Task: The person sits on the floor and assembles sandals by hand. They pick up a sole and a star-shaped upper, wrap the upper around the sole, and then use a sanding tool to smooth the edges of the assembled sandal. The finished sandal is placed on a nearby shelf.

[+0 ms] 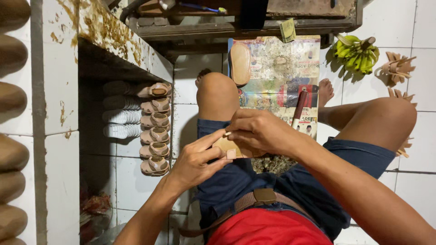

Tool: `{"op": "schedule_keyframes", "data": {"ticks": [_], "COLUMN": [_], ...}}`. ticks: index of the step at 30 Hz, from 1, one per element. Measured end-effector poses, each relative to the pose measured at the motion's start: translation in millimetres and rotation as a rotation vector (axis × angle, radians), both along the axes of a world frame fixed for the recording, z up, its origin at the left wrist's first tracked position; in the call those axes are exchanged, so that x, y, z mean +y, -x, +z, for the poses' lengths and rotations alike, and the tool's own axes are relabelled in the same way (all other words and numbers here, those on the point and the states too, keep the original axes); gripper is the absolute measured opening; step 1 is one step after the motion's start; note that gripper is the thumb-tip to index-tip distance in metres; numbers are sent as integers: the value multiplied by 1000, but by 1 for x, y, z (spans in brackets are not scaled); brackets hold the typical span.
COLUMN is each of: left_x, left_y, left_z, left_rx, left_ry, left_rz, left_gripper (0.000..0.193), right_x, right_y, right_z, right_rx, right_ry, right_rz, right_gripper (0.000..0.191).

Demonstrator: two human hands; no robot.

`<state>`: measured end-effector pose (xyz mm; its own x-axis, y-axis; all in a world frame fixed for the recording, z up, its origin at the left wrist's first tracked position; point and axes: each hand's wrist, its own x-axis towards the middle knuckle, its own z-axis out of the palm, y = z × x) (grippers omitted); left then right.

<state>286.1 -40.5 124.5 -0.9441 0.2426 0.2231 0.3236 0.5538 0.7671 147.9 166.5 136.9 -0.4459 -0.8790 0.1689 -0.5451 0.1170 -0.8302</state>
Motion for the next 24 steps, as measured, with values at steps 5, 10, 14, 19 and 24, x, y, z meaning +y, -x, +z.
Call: {"op": "schedule_keyframes", "data": {"ticks": [5,10,14,19,24], "left_x": [-4,-1,13,48,95], "left_y": [-1,-5,-9,-25,-31], "left_z": [0,3,-10,-32,-17], "left_rx": [-158,-160,-395,-498,-512], "left_ry": [-66,-197,-795,-1484,-2088], "left_rz": [21,67,223,340,385], "left_gripper": [28,21,23,25,10], "right_x": [-7,-10,6,32,25], "right_y": [-3,-2,20,27,28], "right_z": [-17,-13,5,11,-6], "right_rx": [42,-88,-251,-998,-940], "right_ry": [67,24,-96,241,200], "right_rz": [-36,-16,-92,30,-201], "right_gripper": [14,15,50,77,53]}}
